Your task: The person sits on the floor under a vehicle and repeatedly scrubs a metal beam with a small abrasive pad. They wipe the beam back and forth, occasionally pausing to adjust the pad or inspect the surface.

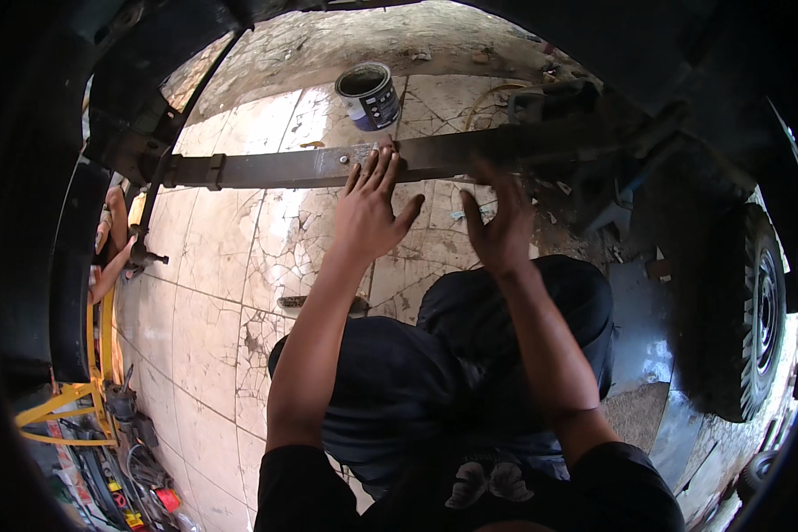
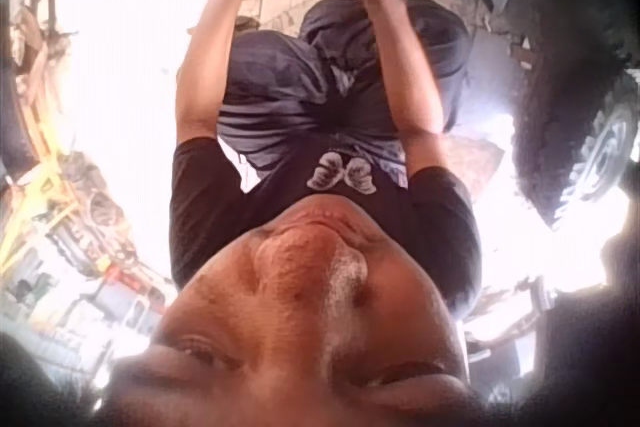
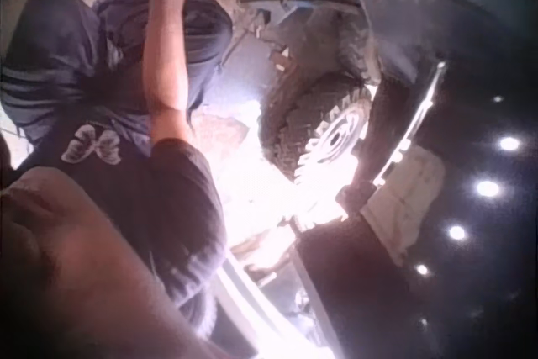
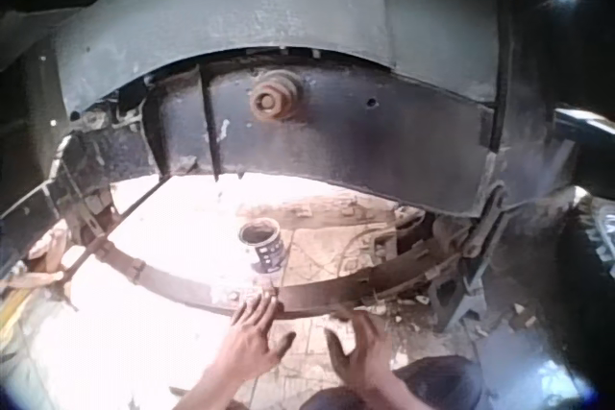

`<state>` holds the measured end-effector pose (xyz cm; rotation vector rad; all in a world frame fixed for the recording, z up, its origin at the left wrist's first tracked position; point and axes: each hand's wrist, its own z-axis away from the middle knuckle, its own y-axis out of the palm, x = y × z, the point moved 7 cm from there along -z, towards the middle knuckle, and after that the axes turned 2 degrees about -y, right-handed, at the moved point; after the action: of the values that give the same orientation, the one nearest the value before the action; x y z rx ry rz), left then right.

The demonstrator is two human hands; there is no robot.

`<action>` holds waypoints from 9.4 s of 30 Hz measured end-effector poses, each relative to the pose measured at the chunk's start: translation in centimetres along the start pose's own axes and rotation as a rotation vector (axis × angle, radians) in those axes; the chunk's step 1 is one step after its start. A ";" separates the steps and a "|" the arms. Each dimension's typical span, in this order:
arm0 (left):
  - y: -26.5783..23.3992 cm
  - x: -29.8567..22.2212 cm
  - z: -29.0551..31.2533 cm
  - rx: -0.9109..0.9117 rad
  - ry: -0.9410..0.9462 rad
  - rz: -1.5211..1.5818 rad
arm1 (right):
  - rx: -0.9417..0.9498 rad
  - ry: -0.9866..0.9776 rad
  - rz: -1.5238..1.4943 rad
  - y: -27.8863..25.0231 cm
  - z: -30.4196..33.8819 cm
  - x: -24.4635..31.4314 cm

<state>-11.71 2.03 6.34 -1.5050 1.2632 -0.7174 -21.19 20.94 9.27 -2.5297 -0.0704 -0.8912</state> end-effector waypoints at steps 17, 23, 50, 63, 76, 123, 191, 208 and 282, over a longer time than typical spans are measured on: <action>-0.5 1.0 2.3 -0.074 0.022 -0.002 | 0.302 -0.275 0.773 4.3 -7.9 -5.2; 0.6 2.6 -3.6 -0.036 -0.132 -0.055 | 0.411 -0.111 0.753 4.6 -8.1 -4.4; 1.6 0.6 -4.6 -0.027 -0.127 0.087 | 0.335 0.049 0.632 4.3 -8.1 -5.3; 1.4 -0.8 -4.2 -0.063 -0.106 0.102 | 0.211 -0.077 0.660 3.9 -8.2 -5.1; 1.7 -1.8 -3.8 -0.067 -0.053 0.090 | 0.303 0.038 0.640 4.0 -8.3 -5.1; 4.0 -5.2 -5.8 0.011 -0.033 0.178 | 0.273 0.032 0.622 3.0 -8.5 -5.4; 3.0 -10.4 -8.0 -0.027 0.137 0.149 | 0.099 0.186 0.733 -0.4 -10.1 -8.3; 3.1 -12.1 -8.8 0.017 0.088 0.176 | 0.102 0.182 0.675 -0.7 -10.4 -7.1; 3.3 -12.2 -7.5 -0.031 0.120 0.230 | 0.140 0.236 0.698 -0.1 -9.6 -8.0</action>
<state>-22.93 11.36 7.58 -1.3295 1.5157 -0.6468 -33.15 17.64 11.09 -2.0622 0.7463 -0.8336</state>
